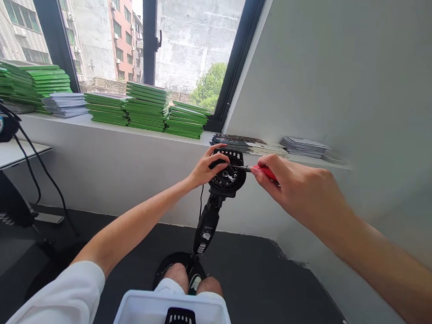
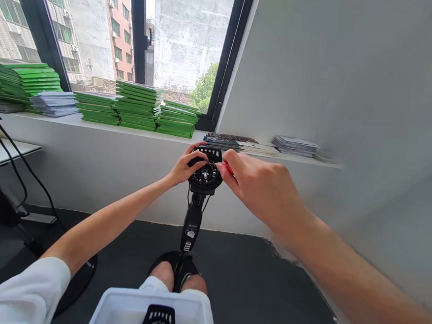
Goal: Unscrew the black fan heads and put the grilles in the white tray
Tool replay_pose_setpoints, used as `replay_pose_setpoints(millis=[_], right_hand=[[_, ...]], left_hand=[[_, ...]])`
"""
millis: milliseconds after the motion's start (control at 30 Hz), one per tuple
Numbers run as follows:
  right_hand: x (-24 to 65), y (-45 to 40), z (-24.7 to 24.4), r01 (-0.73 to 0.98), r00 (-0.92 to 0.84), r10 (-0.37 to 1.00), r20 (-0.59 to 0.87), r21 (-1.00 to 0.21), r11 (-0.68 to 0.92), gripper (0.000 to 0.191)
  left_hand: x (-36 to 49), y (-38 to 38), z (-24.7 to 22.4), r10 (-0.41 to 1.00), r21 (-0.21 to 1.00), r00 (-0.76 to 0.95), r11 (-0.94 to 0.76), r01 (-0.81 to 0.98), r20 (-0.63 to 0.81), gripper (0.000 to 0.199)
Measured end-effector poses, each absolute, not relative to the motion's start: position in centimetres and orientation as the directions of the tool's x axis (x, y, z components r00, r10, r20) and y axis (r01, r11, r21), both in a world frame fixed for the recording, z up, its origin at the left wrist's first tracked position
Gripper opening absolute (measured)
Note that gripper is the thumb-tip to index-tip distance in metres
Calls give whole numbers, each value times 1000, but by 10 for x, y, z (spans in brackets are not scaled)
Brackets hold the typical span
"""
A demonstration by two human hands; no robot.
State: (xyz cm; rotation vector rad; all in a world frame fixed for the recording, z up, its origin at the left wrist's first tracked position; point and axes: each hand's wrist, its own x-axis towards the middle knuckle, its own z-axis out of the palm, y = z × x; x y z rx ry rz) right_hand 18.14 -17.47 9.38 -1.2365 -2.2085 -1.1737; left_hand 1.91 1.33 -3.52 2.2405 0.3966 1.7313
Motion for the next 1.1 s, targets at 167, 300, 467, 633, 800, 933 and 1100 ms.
replay_pose_setpoints(millis=[167, 300, 467, 633, 800, 933, 1100], right_hand=[[182, -176, 95, 803, -589, 519, 619, 518, 294, 29], [181, -177, 95, 784, -611, 524, 594, 545, 296, 32], [182, -179, 93, 769, -627, 516, 584, 569, 291, 30], [182, -180, 90, 699, -708, 439, 553, 641, 317, 25], [176, -185, 89, 647, -728, 468, 501, 727, 230, 18], [174, -189, 90, 755, -529, 638, 560, 654, 52, 40], [171, -190, 94, 817, -426, 752, 502, 570, 83, 40]], left_hand=[[19, 13, -35, 381, 382, 251, -923, 48, 890, 26], [20, 16, -36, 392, 385, 248, -919, 79, 886, 26], [20, 17, -37, 388, 385, 233, -921, 58, 892, 24], [21, 16, -37, 394, 389, 240, -919, 71, 887, 24], [21, 16, -36, 389, 390, 238, -920, 47, 890, 20], [20, 16, -36, 397, 393, 248, -917, 71, 883, 21], [19, 16, -36, 389, 390, 255, -919, 47, 885, 24]])
